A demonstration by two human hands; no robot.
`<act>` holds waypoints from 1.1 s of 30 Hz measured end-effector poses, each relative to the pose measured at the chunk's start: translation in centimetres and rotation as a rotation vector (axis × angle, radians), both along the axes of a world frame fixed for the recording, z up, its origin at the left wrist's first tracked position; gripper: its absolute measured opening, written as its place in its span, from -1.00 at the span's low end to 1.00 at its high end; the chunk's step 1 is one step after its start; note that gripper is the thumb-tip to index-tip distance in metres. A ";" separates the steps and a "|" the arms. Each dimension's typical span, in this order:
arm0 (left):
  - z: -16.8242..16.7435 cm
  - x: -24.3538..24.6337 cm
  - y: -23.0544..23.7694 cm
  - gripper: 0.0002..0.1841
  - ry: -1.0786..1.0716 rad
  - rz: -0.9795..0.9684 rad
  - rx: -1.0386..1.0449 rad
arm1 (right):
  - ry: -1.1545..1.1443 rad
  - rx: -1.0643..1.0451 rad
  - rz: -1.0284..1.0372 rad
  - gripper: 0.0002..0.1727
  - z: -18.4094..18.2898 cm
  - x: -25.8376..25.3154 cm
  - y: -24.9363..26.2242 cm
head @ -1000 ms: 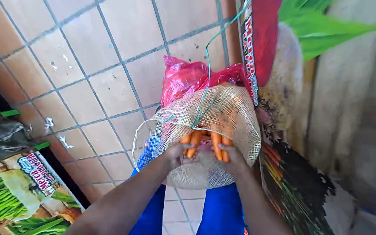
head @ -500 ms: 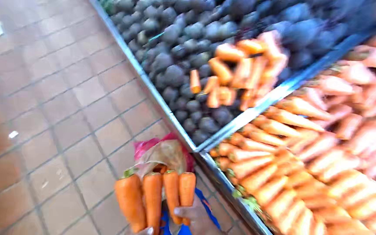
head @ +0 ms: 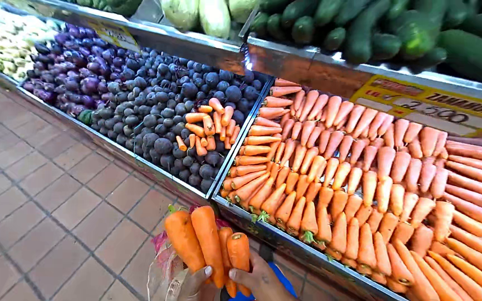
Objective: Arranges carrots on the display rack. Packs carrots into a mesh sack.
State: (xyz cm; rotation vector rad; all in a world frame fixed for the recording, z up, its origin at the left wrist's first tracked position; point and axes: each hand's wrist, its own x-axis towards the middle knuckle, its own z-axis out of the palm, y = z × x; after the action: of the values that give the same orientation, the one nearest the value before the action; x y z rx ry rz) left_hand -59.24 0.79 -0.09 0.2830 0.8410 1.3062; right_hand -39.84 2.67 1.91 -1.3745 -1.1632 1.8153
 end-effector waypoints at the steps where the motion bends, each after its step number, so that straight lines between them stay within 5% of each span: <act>1: 0.0 0.7 -0.3 -0.30 0.029 -0.016 0.002 | 0.012 0.010 0.020 -0.33 -0.1 1.4 -0.2; 4: 0.2 3.9 -0.7 -0.44 0.123 -0.093 0.029 | 0.046 0.024 0.037 -0.46 -0.2 6.7 -0.8; 11: 0.2 15.9 1.2 -0.59 0.166 -0.173 0.145 | 0.263 0.019 -0.161 -0.33 -2.3 24.4 1.4; 15: 0.4 24.9 1.7 -0.62 0.170 -0.211 0.146 | 0.014 -0.024 -0.349 -0.20 -3.6 38.7 1.4; 22: 2.0 37.2 2.4 -0.66 0.137 -0.288 0.056 | -0.617 -0.091 -0.669 -0.35 -8.5 60.5 -1.4; 26: 2.5 40.9 3.1 -0.64 0.121 -0.352 0.018 | -0.884 -0.137 -0.727 -0.32 -10.1 65.7 -0.7; 33: 1.9 46.3 4.4 -0.45 0.168 -0.380 -0.022 | -0.993 -0.210 -0.682 -0.32 -8.1 66.2 3.0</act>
State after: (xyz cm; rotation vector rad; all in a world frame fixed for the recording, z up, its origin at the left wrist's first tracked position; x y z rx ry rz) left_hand -12.94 5.20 1.80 0.5141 0.8917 0.9266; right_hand 26.41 5.64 -6.22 -2.5341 -0.7242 0.7472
